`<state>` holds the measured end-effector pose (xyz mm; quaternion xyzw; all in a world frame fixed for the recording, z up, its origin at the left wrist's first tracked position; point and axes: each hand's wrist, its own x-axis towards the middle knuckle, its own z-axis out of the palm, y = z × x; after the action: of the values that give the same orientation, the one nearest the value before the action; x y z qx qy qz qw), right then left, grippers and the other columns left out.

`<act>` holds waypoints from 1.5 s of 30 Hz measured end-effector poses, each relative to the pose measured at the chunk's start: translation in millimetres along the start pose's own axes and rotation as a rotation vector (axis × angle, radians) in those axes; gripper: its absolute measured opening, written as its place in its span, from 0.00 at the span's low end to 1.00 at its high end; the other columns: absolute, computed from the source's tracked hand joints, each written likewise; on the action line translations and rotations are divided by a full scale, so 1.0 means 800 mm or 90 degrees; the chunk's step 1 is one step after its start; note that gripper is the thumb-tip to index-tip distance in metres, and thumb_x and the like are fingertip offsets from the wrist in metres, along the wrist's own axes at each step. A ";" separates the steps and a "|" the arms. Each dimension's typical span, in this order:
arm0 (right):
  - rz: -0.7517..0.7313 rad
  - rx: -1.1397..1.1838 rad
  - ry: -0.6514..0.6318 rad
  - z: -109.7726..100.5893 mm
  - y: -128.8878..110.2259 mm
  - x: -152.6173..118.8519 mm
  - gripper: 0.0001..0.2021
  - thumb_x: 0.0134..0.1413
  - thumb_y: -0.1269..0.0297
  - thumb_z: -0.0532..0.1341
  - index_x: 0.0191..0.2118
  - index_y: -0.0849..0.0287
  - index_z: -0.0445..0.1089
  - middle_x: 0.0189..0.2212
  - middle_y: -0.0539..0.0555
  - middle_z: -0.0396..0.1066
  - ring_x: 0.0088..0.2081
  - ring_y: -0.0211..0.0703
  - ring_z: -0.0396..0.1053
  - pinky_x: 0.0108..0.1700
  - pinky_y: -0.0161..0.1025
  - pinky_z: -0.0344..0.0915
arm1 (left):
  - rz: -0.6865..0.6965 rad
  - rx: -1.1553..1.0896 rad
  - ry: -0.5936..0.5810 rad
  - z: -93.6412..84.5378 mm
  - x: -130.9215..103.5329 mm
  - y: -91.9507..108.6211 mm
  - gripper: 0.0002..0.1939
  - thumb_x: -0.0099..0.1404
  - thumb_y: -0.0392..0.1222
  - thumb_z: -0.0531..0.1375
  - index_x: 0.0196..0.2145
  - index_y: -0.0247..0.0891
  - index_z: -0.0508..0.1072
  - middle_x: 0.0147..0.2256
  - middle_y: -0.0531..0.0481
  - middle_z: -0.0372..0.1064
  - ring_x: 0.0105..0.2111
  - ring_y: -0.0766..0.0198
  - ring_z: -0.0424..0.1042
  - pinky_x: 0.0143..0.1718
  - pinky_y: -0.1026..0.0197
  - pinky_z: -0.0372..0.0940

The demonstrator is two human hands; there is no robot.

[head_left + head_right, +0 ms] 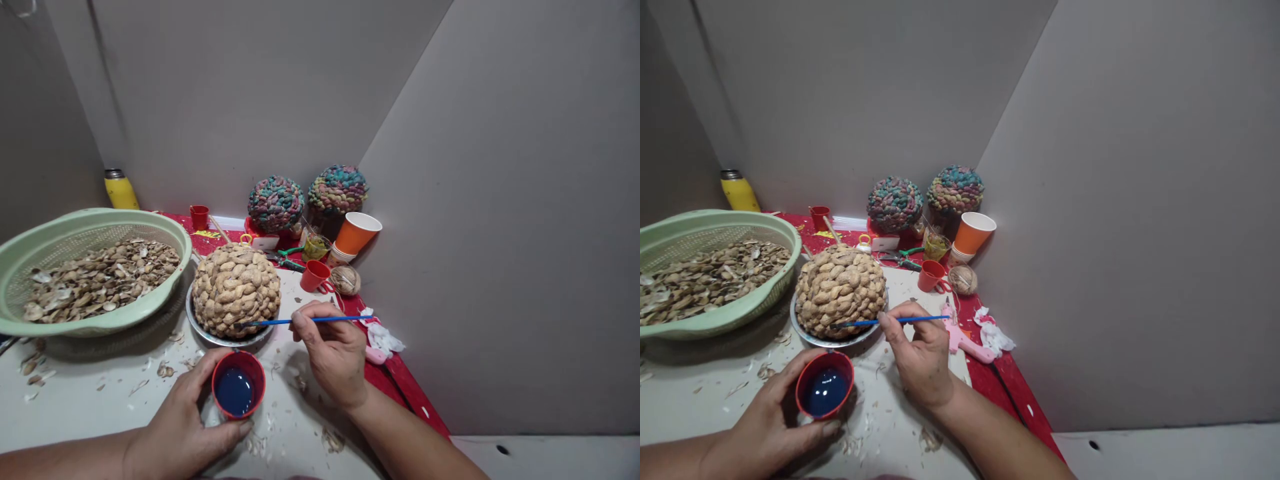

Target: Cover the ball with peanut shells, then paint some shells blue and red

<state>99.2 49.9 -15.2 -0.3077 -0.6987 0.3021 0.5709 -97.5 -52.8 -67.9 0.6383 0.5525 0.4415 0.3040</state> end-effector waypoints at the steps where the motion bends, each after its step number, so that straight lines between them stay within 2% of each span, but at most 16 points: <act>1: 0.002 -0.001 0.001 -0.001 0.001 0.000 0.08 0.61 0.66 0.63 0.29 0.57 0.71 0.22 0.48 0.69 0.24 0.37 0.66 0.28 0.35 0.63 | -0.001 -0.001 -0.007 0.000 0.000 -0.001 0.27 0.52 0.39 0.68 0.50 0.42 0.72 0.47 0.45 0.77 0.46 0.52 0.77 0.49 0.54 0.71; 11: 0.022 -0.020 0.064 -0.018 0.005 0.002 0.09 0.61 0.64 0.65 0.29 0.57 0.72 0.21 0.47 0.68 0.22 0.36 0.66 0.26 0.34 0.63 | 0.009 -0.008 -0.015 0.001 0.000 -0.001 0.27 0.52 0.39 0.68 0.51 0.43 0.70 0.46 0.48 0.77 0.45 0.54 0.77 0.48 0.57 0.71; 14: 0.012 0.002 0.046 -0.016 0.001 0.000 0.10 0.61 0.63 0.65 0.28 0.57 0.72 0.20 0.48 0.69 0.22 0.37 0.67 0.25 0.35 0.65 | 0.005 -0.001 -0.023 0.000 0.003 0.002 0.26 0.53 0.39 0.68 0.50 0.42 0.71 0.46 0.47 0.77 0.46 0.54 0.77 0.48 0.57 0.71; 18: -0.006 0.030 -0.017 -0.012 -0.003 -0.005 0.08 0.61 0.65 0.64 0.30 0.57 0.75 0.23 0.51 0.74 0.24 0.40 0.72 0.28 0.37 0.70 | 0.004 0.002 -0.007 0.001 0.004 0.001 0.26 0.53 0.39 0.67 0.51 0.42 0.71 0.47 0.46 0.77 0.46 0.54 0.77 0.49 0.56 0.71; 22: -0.033 0.033 -0.054 -0.010 -0.001 -0.009 0.05 0.61 0.69 0.63 0.34 0.56 0.76 0.28 0.53 0.77 0.29 0.43 0.75 0.32 0.40 0.73 | -0.003 0.005 -0.016 0.001 0.004 0.002 0.26 0.51 0.38 0.68 0.50 0.42 0.72 0.46 0.45 0.77 0.46 0.53 0.77 0.49 0.55 0.71; 25: -0.077 0.028 -0.070 -0.010 0.001 -0.008 0.06 0.61 0.73 0.63 0.37 0.55 0.76 0.29 0.53 0.77 0.32 0.43 0.75 0.36 0.41 0.73 | -0.003 0.002 -0.013 0.000 0.006 0.005 0.26 0.51 0.38 0.68 0.49 0.42 0.73 0.46 0.45 0.78 0.45 0.52 0.77 0.48 0.55 0.72; 35: -0.082 0.012 -0.050 -0.024 0.005 -0.004 0.08 0.62 0.74 0.61 0.39 0.54 0.74 0.31 0.51 0.75 0.32 0.41 0.73 0.35 0.40 0.72 | 0.002 -0.004 -0.009 0.003 0.004 -0.006 0.28 0.50 0.38 0.68 0.51 0.42 0.73 0.47 0.44 0.77 0.46 0.51 0.77 0.50 0.53 0.71; 39: -0.091 0.017 -0.041 -0.027 0.000 -0.003 0.08 0.62 0.74 0.61 0.38 0.53 0.75 0.30 0.52 0.75 0.32 0.43 0.73 0.34 0.40 0.73 | -0.005 0.003 -0.029 0.002 0.006 -0.002 0.27 0.51 0.38 0.68 0.50 0.41 0.73 0.46 0.44 0.77 0.45 0.51 0.77 0.48 0.53 0.71; 45: -0.111 -0.009 -0.082 -0.018 -0.003 -0.009 0.07 0.60 0.74 0.62 0.39 0.55 0.75 0.31 0.53 0.77 0.33 0.44 0.75 0.35 0.41 0.74 | -0.018 -0.005 -0.039 0.001 0.007 0.002 0.27 0.50 0.39 0.68 0.50 0.39 0.73 0.47 0.42 0.77 0.46 0.50 0.76 0.49 0.52 0.71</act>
<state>114.8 43.7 -15.4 -0.2297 -0.7602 0.2650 0.5470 -96.6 -47.3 -65.7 0.6428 0.5501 0.4192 0.3293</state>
